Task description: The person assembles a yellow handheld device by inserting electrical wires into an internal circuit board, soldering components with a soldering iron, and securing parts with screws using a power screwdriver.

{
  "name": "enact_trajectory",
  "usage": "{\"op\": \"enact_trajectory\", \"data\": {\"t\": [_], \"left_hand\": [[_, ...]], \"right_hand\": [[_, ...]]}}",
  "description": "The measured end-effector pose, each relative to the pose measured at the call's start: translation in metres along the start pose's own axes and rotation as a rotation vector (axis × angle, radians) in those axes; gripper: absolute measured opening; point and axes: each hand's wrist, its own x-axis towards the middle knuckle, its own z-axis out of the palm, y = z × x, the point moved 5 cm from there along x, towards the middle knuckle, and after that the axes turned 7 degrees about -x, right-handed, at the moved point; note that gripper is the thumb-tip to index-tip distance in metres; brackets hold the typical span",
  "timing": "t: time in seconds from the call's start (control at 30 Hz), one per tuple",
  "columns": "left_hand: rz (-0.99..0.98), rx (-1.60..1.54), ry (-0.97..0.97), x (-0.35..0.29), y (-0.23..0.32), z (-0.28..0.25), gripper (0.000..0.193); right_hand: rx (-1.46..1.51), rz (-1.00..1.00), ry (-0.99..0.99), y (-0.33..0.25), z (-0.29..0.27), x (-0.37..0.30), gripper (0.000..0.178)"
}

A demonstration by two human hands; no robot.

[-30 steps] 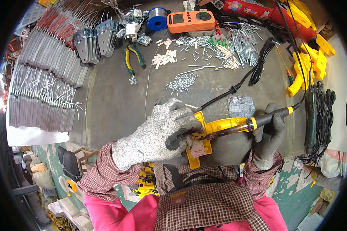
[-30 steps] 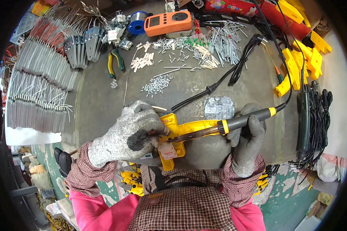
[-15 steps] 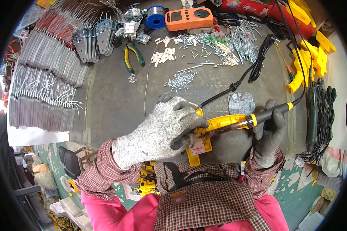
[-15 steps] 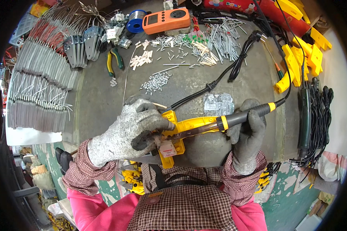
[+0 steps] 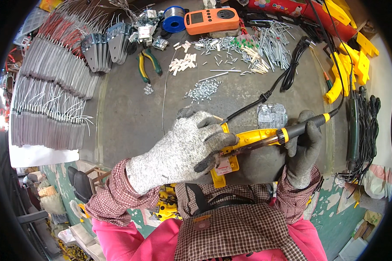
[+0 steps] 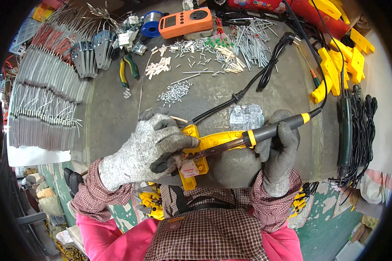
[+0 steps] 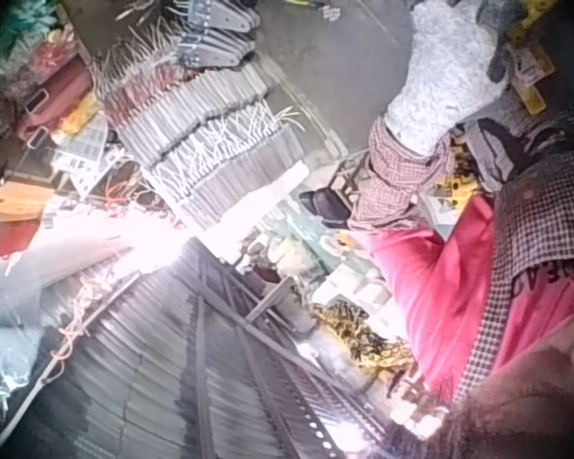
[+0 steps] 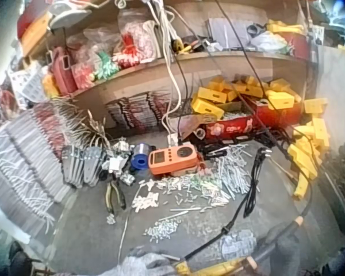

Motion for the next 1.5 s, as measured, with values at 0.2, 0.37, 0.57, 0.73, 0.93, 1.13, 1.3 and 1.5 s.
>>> {"op": "enact_trajectory", "data": {"t": [0.2,0.37,0.57,0.73,0.93,1.13,1.3,1.5], "left_hand": [[0.036,0.066,-0.024,0.001,0.004,0.002,0.053],[0.081,0.121,-0.051,0.004,0.007,0.003,0.055],[0.126,0.148,-0.026,0.004,0.010,0.002,0.055],[0.116,0.129,-0.030,0.005,0.015,-0.002,0.054],[0.128,0.134,-0.028,0.005,0.015,-0.002,0.056],[0.140,0.152,-0.046,0.004,0.016,-0.002,0.057],[0.153,0.152,-0.032,0.004,0.015,0.000,0.057],[0.158,0.147,-0.040,0.004,0.017,-0.002,0.055]], "right_hand": [[0.001,-0.017,0.022,0.000,-0.001,0.001,0.032],[0.087,-0.042,0.034,-0.004,-0.005,0.000,0.029],[0.196,-0.076,0.067,-0.007,-0.008,-0.001,0.026],[0.162,-0.070,0.073,-0.007,-0.008,0.000,0.025],[0.120,-0.081,0.035,-0.007,-0.007,-0.001,0.027],[0.052,-0.061,0.048,-0.007,-0.004,-0.002,0.029],[0.015,-0.050,0.081,-0.004,-0.006,-0.002,0.031],[0.006,-0.051,0.076,-0.005,-0.006,-0.001,0.032]]}}
